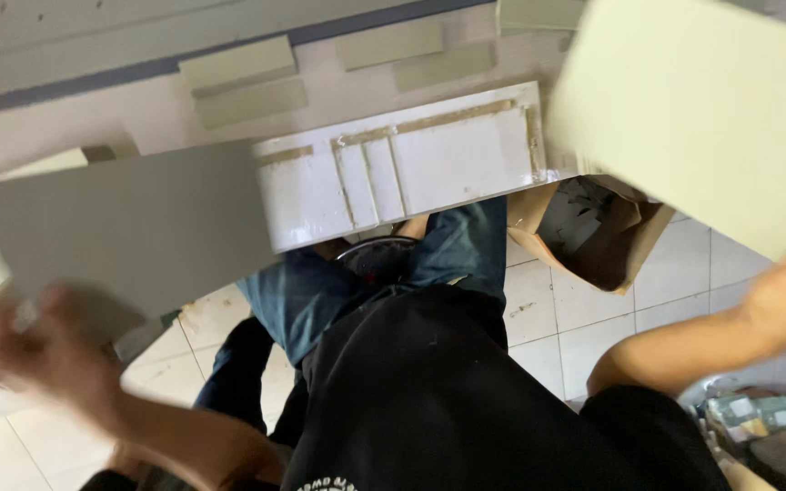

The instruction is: The person assembles books by placing stacks of book pages onto a white board, covering them with a red cover sheet, and then stacking the completed books on a shelf.

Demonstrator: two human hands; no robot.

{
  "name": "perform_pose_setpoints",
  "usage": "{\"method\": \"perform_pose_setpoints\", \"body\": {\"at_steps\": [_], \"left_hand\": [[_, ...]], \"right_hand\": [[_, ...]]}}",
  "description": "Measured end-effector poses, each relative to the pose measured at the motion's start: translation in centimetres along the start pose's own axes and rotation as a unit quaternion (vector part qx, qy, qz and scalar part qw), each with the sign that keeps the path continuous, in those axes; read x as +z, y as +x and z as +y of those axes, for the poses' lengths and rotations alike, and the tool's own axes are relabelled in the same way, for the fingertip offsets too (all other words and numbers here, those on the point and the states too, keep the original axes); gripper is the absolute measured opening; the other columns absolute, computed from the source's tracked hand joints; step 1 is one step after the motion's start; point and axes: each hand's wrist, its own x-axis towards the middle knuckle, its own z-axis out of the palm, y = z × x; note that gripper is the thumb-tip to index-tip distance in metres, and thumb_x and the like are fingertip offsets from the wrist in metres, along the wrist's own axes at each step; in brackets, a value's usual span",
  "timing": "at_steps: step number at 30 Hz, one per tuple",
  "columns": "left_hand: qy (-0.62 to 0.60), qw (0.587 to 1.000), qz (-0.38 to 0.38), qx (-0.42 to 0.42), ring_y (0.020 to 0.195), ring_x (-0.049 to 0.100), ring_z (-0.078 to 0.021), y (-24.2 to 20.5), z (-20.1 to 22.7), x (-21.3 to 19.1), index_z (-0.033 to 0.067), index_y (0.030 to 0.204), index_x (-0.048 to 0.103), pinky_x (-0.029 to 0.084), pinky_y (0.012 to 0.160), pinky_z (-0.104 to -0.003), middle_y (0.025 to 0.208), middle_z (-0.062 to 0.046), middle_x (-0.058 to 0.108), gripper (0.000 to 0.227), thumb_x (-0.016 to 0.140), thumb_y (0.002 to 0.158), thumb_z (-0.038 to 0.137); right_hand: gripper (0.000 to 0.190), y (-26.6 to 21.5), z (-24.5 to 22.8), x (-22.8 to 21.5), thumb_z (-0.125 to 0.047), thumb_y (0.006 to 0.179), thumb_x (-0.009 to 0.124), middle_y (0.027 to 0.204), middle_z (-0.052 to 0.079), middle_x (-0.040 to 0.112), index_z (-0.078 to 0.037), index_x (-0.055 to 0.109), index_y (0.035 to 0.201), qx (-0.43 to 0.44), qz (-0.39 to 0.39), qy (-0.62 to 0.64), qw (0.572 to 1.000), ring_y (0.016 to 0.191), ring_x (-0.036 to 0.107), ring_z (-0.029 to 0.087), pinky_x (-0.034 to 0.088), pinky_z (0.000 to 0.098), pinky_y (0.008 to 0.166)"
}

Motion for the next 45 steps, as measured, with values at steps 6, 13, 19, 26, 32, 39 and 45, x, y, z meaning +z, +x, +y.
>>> {"method": "perform_pose_setpoints", "body": {"at_steps": [6, 13, 19, 26, 32, 39, 45], "left_hand": [[-0.310, 0.902, -0.175, -0.242, 0.058, 0.051, -0.0079, -4.3, 2.6, 11.5, 0.0055, 0.110, 0.067, 0.044, 0.044, -0.022, 0.092, -0.004, 0.064, 0.015, 0.064, 0.109, 0.021], [-0.233, 0.940, -0.072, -0.238, 0.067, 0.060, -0.0196, -9.4, 0.7, 16.1, 0.0043, 0.117, 0.071, 0.051, 0.063, -0.031, 0.095, -0.013, 0.060, 0.025, 0.080, 0.094, 0.006], [-0.122, 0.961, -0.093, -0.229, 0.077, 0.067, -0.0386, -10.1, 0.6, 16.5, 0.0056, 0.124, 0.071, 0.058, 0.073, -0.048, 0.119, -0.016, 0.047, 0.050, 0.096, 0.083, 0.018], [-0.030, 0.968, -0.100, -0.230, 0.086, 0.069, -0.0414, -9.1, 2.8, 15.1, 0.0009, 0.128, 0.071, 0.060, 0.076, -0.057, 0.122, -0.021, 0.046, 0.052, 0.095, 0.087, 0.022], [0.075, 0.979, -0.078, -0.174, 0.097, 0.062, -0.0374, -9.6, 2.7, 15.7, 0.0094, 0.121, 0.077, 0.059, 0.076, -0.056, 0.121, -0.015, 0.045, 0.055, 0.100, 0.079, 0.035], [-0.035, 0.989, -0.122, 0.079, 0.131, 0.048, -0.0466, -8.5, 9.2, 17.4, 0.0112, 0.131, 0.071, 0.039, 0.103, -0.056, 0.140, -0.025, 0.051, 0.050, 0.090, 0.086, 0.026], [-0.024, 0.948, -0.259, 0.183, 0.155, 0.010, -0.0406, -10.4, 11.1, 23.3, 0.0184, 0.164, 0.034, 0.004, 0.121, -0.060, 0.168, -0.021, 0.019, 0.062, 0.055, 0.109, 0.038]], "right_hand": [[0.041, -10.3, -1.8, 13.7, -0.036, 0.114, 0.054, 0.114, 0.010, 0.061, -0.006, 0.051, 0.142, 0.063, -0.296, 0.224, 0.926, 0.101, 0.061, 0.020, 0.051, 0.0339, 0.090], [0.063, -18.2, -3.4, 18.3, -0.026, 0.102, 0.080, 0.142, 0.036, 0.050, 0.007, 0.049, 0.146, 0.083, -0.420, 0.143, 0.892, 0.132, 0.047, 0.055, 0.038, 0.0659, 0.108], [0.074, -18.7, -3.4, 19.0, -0.027, 0.087, 0.094, 0.120, 0.027, 0.055, 0.001, 0.053, 0.142, 0.034, -0.386, 0.106, 0.916, 0.109, 0.060, 0.052, 0.048, 0.0618, 0.090], [0.074, -18.9, -4.6, 19.0, -0.028, 0.086, 0.093, 0.119, 0.022, 0.045, 0.003, 0.054, 0.140, -0.020, -0.373, 0.064, 0.925, 0.108, 0.057, 0.051, 0.049, 0.0645, 0.089], [0.073, -19.4, -4.3, 19.3, -0.034, 0.081, 0.095, 0.116, 0.016, 0.043, 0.003, 0.060, 0.134, -0.076, -0.335, 0.015, 0.939, 0.104, 0.055, 0.043, 0.050, 0.0593, 0.084], [0.079, -20.7, -9.7, 18.5, -0.045, 0.097, 0.078, 0.160, 0.026, 0.027, -0.017, 0.042, 0.161, -0.195, -0.371, 0.035, 0.907, 0.145, 0.032, 0.048, 0.031, 0.0643, 0.111], [0.067, -23.9, -13.3, 20.1, -0.044, 0.105, 0.063, 0.170, 0.021, 0.014, -0.022, 0.037, 0.164, -0.237, -0.491, 0.041, 0.837, 0.157, 0.013, 0.040, 0.008, 0.0647, 0.120]]}}
